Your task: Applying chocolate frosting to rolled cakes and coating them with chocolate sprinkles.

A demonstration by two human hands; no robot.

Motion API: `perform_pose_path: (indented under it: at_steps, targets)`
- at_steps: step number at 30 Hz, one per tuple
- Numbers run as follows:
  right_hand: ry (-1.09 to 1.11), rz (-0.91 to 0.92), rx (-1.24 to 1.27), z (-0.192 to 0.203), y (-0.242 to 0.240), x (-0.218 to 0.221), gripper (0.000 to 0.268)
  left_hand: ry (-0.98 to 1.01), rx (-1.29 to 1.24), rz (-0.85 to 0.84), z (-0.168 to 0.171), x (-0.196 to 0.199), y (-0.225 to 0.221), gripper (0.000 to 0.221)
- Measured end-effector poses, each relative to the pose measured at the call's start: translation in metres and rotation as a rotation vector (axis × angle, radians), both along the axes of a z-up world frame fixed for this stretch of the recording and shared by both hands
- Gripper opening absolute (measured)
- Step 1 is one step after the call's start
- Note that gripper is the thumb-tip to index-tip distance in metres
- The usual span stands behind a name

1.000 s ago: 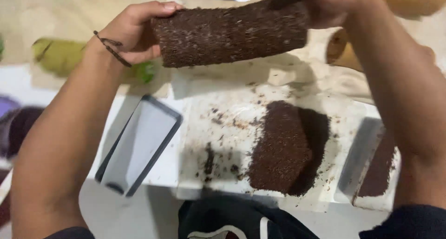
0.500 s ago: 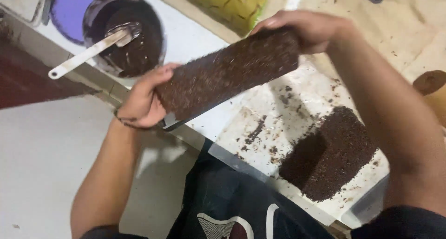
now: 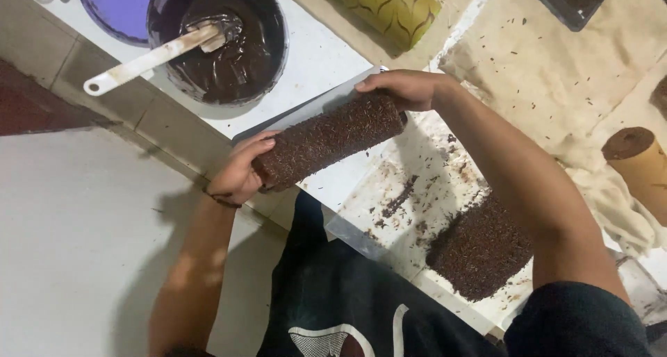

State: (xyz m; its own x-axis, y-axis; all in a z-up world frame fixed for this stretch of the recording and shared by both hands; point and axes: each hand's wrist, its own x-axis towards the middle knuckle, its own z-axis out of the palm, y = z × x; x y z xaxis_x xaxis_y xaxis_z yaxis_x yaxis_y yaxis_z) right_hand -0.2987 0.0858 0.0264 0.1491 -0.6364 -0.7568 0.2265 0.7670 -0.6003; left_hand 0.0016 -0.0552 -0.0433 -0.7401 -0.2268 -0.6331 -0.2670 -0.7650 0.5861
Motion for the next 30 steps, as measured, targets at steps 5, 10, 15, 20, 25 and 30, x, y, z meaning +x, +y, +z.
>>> perform_pose_path:
  at_steps: [5, 10, 15, 20, 25, 30]
  targets:
    - [0.023, -0.061, 0.042, -0.007, -0.003, -0.001, 0.093, -0.091, -0.065, -0.103, -0.003, -0.007, -0.006, 0.055]
    - [0.099, -0.099, 0.138, -0.002, -0.004, 0.003, 0.105, -0.169, -0.12, -0.147, -0.018, -0.004, -0.008, 0.053]
    - [0.172, -0.119, 0.171, 0.011, -0.002, 0.006, 0.102, -0.232, -0.319, -0.174, 0.024, -0.006, 0.009, 0.063]
    - [0.351, -0.138, 0.183, 0.035, 0.004, 0.009, 0.102, -0.263, -0.412, -0.255, 0.075, -0.008, 0.01, 0.067]
    - [0.722, -0.052, 0.108, 0.019, 0.031, -0.004, 0.082, -0.48, -0.871, -0.388, 0.108, -0.003, 0.023, 0.076]
    - [0.837, -0.04, 0.009, 0.026, 0.051, -0.002, 0.071, -0.611, -0.918, -0.407, 0.095, 0.004, 0.031, 0.073]
